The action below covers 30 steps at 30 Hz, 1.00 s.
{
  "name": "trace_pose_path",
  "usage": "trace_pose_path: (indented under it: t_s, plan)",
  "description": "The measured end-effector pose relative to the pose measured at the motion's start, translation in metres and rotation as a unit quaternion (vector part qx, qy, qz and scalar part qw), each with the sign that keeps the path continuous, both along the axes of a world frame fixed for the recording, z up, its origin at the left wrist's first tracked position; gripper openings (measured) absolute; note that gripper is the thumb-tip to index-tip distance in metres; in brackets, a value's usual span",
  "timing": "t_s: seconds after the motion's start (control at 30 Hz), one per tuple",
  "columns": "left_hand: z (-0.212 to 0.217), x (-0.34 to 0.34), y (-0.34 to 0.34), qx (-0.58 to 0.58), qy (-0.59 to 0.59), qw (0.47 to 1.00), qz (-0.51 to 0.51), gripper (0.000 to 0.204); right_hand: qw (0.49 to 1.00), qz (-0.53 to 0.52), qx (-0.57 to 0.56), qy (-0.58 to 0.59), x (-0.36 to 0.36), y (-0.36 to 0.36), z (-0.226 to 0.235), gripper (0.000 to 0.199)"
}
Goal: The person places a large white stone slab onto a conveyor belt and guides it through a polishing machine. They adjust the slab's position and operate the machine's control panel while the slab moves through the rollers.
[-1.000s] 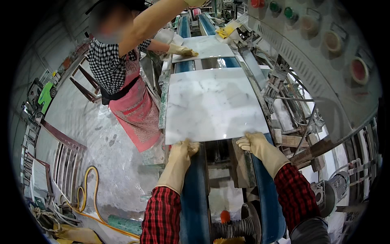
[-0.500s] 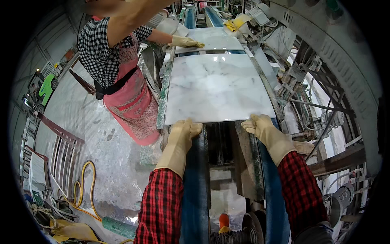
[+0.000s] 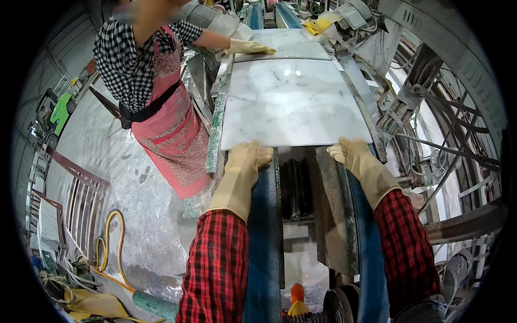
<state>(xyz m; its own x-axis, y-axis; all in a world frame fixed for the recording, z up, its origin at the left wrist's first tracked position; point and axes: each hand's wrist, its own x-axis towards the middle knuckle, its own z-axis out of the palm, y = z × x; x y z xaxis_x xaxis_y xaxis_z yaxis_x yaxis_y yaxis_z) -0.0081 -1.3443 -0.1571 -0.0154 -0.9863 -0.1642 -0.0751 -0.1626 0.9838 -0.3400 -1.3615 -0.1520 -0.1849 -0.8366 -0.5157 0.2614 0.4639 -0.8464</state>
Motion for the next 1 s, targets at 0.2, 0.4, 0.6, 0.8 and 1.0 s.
trace_pose_path:
  t_s: [0.2,0.4,0.6,0.8,1.0]
  plan:
    - [-0.012,0.001,-0.013,-0.044,-0.014,0.999,-0.001,0.040,1.000,0.014,-0.012,-0.014,-0.004,-0.015,-0.005,0.040]
    - [0.032,-0.006,-0.014,0.132,0.091,0.975,0.151,0.035,0.998,0.032,-0.048,0.010,0.012,-0.022,0.008,0.033]
    - [0.019,-0.015,-0.033,0.133,0.093,0.976,0.147,0.037,0.999,0.005,-0.008,0.045,0.010,-0.029,0.017,0.036]
    - [0.018,-0.009,-0.036,0.126,0.086,0.979,0.138,0.037,1.000,0.022,0.006,-0.011,0.006,-0.042,0.010,0.034]
    - [-0.009,0.005,-0.013,0.064,0.111,0.990,0.060,0.041,0.996,0.000,-0.089,-0.002,0.045,-0.029,0.017,0.046]
